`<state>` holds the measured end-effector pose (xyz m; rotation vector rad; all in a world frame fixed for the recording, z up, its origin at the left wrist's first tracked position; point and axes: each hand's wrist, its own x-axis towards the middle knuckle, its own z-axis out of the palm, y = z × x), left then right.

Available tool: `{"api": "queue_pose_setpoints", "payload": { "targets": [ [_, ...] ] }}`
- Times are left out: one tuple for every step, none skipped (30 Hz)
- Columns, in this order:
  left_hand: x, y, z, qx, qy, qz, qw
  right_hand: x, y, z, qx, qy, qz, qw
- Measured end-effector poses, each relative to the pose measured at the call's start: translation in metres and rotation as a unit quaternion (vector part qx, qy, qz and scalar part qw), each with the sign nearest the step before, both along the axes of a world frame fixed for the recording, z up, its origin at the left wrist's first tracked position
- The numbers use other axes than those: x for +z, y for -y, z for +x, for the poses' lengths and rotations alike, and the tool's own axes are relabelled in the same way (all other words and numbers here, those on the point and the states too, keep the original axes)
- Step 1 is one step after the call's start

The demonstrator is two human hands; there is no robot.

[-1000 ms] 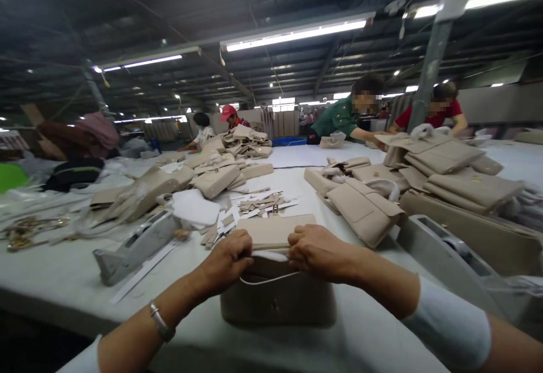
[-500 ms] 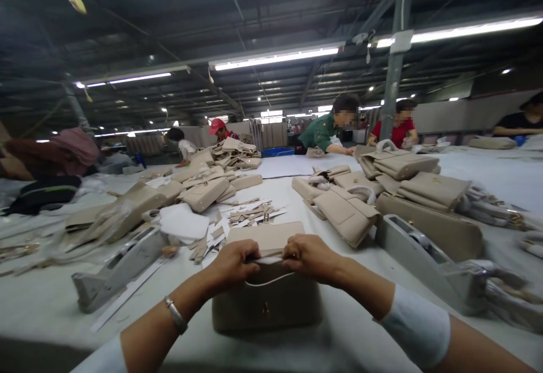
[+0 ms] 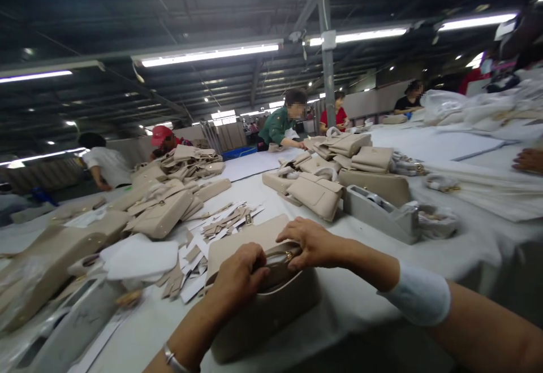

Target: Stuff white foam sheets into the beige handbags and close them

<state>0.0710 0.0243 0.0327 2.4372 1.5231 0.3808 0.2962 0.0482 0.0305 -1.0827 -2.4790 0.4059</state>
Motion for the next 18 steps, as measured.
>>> {"api": "queue_pose_setpoints", "payload": {
  "targets": [
    [-0.001,0.0,0.0,-0.012,0.002,0.002,1.0,0.001,0.003,0.002,-0.01,0.016,-0.006,1.0],
    [-0.001,0.0,0.001,-0.025,0.0,0.009,1.0,0.002,0.005,0.004,-0.017,0.031,-0.017,0.999],
    [-0.001,0.001,0.001,-0.036,-0.006,0.02,0.999,0.003,0.006,0.005,-0.02,0.044,-0.028,0.998],
    [-0.001,0.001,0.001,-0.043,-0.013,0.029,0.999,0.004,0.007,0.006,-0.021,0.053,-0.039,0.998],
    [0.0,0.002,0.002,-0.047,-0.019,0.031,0.998,0.004,0.007,0.008,-0.02,0.058,-0.047,0.997],
    [0.001,0.003,0.002,-0.049,-0.024,0.029,0.998,0.004,0.006,0.009,-0.015,0.057,-0.054,0.997],
    [0.002,0.004,0.002,-0.048,-0.027,0.024,0.998,0.004,0.004,0.01,-0.006,0.05,-0.063,0.997],
    [0.002,0.005,0.003,-0.041,-0.031,0.021,0.998,0.003,0.001,0.012,0.007,0.039,-0.075,0.996],
    [0.003,0.006,0.004,-0.03,-0.033,0.021,0.999,0.002,-0.002,0.013,0.019,0.023,-0.089,0.996],
    [0.003,0.006,0.007,-0.02,-0.034,0.024,0.999,0.001,-0.005,0.014,0.032,0.004,-0.105,0.994],
    [0.003,0.006,0.009,-0.014,-0.033,0.027,0.999,-0.001,-0.008,0.015,0.044,-0.017,-0.124,0.991],
    [0.003,0.006,0.013,-0.017,-0.031,0.029,0.999,-0.003,-0.011,0.015,0.058,-0.04,-0.144,0.987],
    [0.003,0.004,0.018,-0.029,-0.027,0.03,0.999,-0.005,-0.012,0.015,0.073,-0.065,-0.164,0.982],
    [0.002,0.003,0.023,-0.047,-0.025,0.034,0.998,-0.008,-0.014,0.015,0.087,-0.092,-0.184,0.975],
    [0.002,0.001,0.029,-0.068,-0.03,0.043,0.996,-0.011,-0.014,0.015,0.101,-0.119,-0.204,0.967],
    [0.001,-0.001,0.035,-0.086,-0.041,0.056,0.994,-0.013,-0.015,0.015,0.115,-0.145,-0.223,0.957],
    [0.001,-0.003,0.04,-0.101,-0.057,0.072,0.991,-0.016,-0.014,0.015,0.127,-0.168,-0.242,0.947],
    [0.002,-0.004,0.044,-0.114,-0.072,0.089,0.987,-0.018,-0.014,0.015,0.138,-0.186,-0.259,0.938]
  ]
}}
